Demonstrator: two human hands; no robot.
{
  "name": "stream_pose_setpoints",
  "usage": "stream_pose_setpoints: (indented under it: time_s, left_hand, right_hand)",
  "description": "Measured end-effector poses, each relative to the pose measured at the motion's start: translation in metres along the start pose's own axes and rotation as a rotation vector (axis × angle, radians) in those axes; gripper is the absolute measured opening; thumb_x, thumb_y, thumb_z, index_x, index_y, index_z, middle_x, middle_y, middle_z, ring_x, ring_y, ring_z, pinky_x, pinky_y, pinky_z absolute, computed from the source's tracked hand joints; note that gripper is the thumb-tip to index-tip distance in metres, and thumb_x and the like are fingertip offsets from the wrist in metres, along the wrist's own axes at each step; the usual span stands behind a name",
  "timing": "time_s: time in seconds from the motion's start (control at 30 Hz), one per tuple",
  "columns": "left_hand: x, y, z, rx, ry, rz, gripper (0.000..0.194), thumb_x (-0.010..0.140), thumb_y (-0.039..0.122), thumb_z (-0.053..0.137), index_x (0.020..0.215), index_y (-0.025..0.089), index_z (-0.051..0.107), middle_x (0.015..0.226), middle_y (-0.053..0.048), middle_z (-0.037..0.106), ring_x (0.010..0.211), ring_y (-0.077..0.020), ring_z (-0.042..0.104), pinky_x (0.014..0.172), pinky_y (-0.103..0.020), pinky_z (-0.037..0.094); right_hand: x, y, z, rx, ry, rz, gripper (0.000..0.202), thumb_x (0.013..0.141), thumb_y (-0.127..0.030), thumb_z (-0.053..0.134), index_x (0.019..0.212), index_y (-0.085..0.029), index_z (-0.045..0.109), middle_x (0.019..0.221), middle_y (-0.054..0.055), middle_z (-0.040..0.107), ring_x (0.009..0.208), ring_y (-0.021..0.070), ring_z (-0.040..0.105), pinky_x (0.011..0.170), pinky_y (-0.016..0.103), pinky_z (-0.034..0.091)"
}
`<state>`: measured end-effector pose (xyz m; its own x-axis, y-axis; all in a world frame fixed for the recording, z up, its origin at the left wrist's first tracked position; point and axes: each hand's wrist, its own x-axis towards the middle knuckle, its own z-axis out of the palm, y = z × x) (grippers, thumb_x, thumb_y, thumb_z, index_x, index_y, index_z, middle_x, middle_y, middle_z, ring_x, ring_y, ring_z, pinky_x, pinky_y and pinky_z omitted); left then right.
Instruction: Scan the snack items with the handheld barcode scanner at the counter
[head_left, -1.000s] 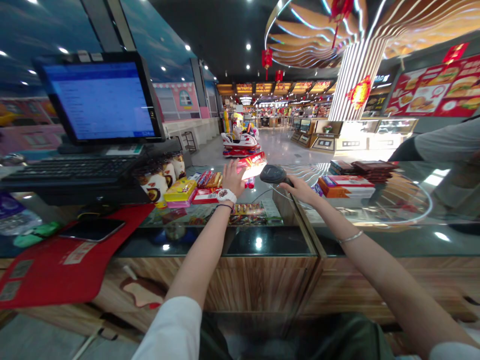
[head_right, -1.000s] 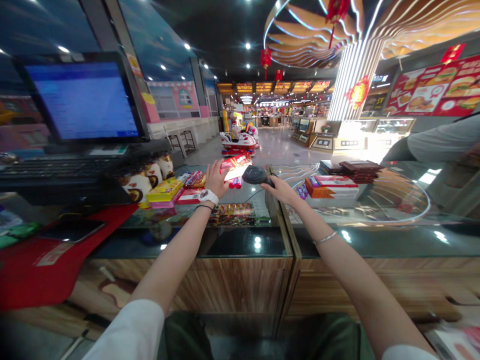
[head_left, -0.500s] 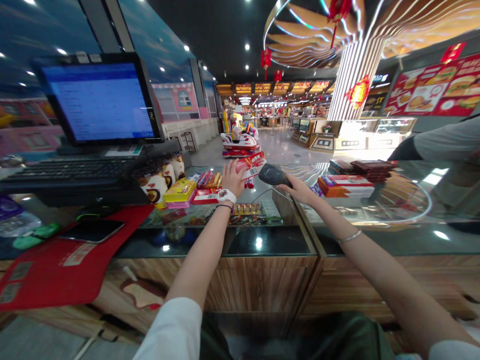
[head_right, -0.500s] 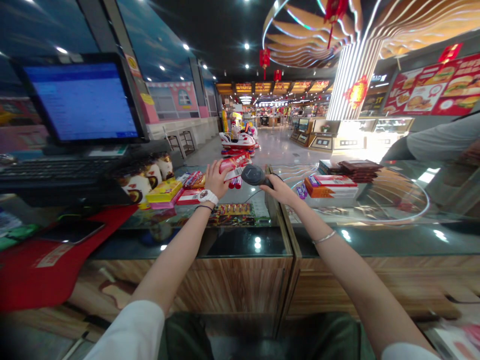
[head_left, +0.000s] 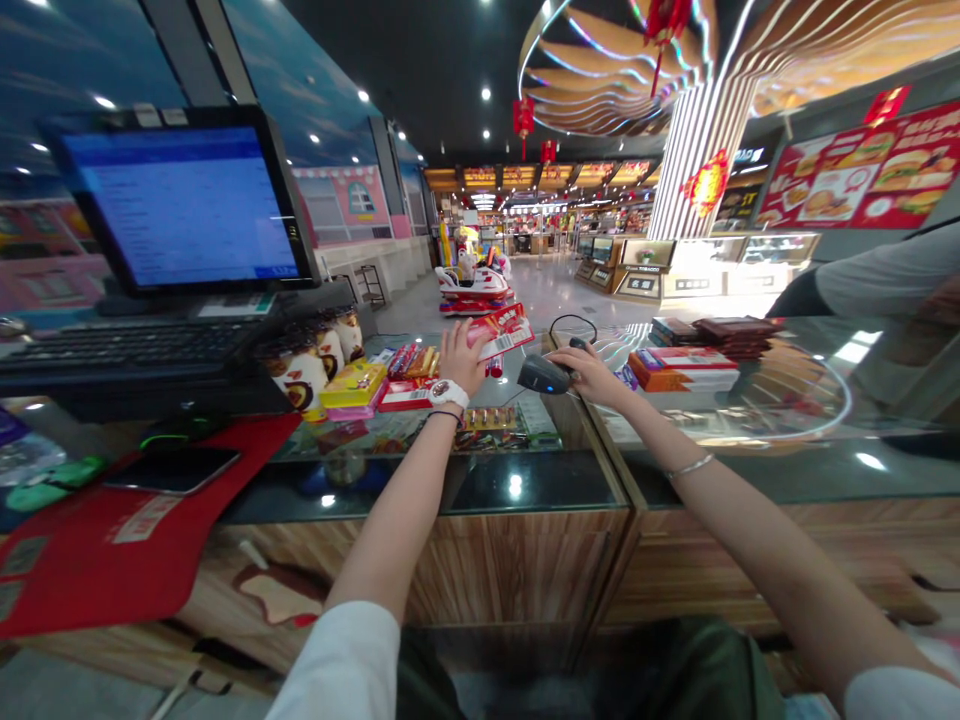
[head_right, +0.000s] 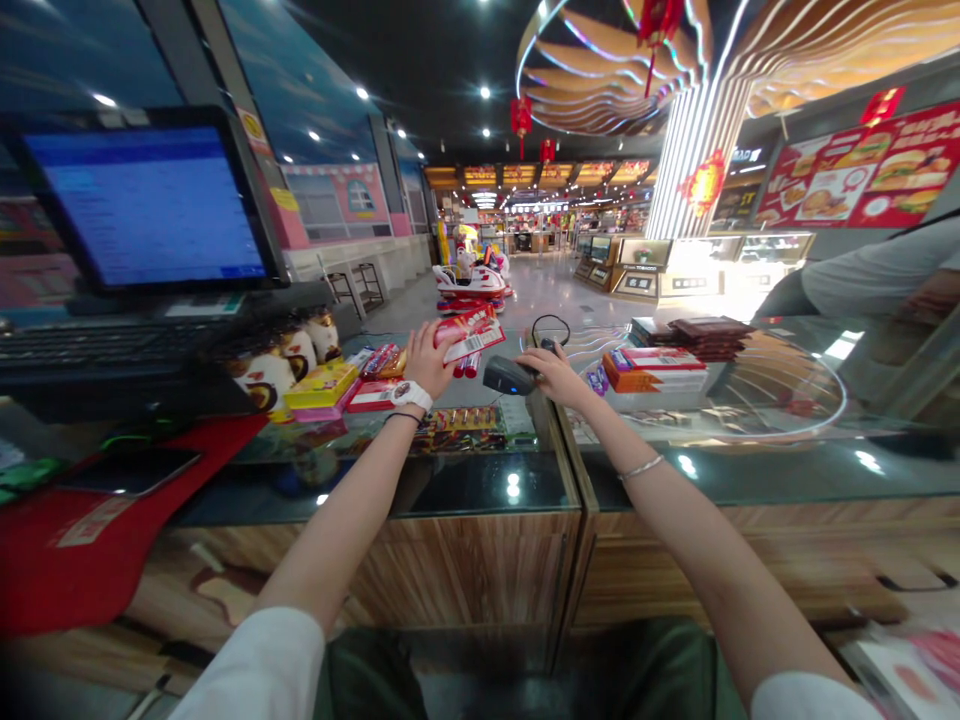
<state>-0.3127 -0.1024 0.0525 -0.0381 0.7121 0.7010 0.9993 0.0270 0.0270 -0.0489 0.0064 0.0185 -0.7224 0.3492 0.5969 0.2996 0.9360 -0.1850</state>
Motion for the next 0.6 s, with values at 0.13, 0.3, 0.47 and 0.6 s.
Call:
stream_pose_setpoints:
  time_s: [0.13,0.3,0.47,0.6]
  left_hand:
    - [0.000,0.002,0.000,-0.018,-0.008,0.022,0.050,0.083,0.021,0.057,0.133,0.026,0.061,0.158,-0.008,0.039,0.148,-0.0330,0.030,0.124,-0.058,0.020]
    - [-0.001,0.006,0.003,-0.036,-0.001,0.052,0.052,0.082,0.021,0.060,0.134,0.029,0.060,0.159,-0.006,0.038,0.149,-0.0327,0.029,0.125,-0.058,0.017]
    - [0.000,0.011,0.002,-0.035,-0.025,0.052,0.050,0.082,0.021,0.060,0.132,0.026,0.062,0.158,-0.008,0.040,0.149,-0.0323,0.030,0.125,-0.057,0.018]
    - [0.000,0.012,0.003,-0.036,-0.023,0.055,0.051,0.082,0.022,0.063,0.133,0.028,0.062,0.158,-0.007,0.040,0.148,-0.0328,0.031,0.125,-0.058,0.017]
  right_hand:
    - [-0.006,0.017,-0.001,-0.049,-0.069,0.065,0.063,0.071,-0.005,0.046,0.130,-0.023,0.061,0.135,0.013,0.062,0.132,0.0325,0.051,0.114,0.067,0.023]
    - [-0.013,0.039,-0.006,-0.041,-0.081,0.109,0.055,0.069,-0.006,0.049,0.119,-0.019,0.067,0.130,0.013,0.066,0.126,0.0319,0.056,0.106,0.059,0.038]
    - [-0.014,0.041,-0.008,0.066,-0.064,0.125,0.047,0.068,-0.008,0.058,0.112,-0.020,0.070,0.115,0.009,0.073,0.112,0.0278,0.065,0.100,0.047,0.048]
    - [-0.013,0.039,-0.007,0.124,-0.075,0.161,0.045,0.067,-0.006,0.059,0.109,-0.018,0.072,0.111,0.009,0.075,0.107,0.0259,0.067,0.099,0.043,0.050]
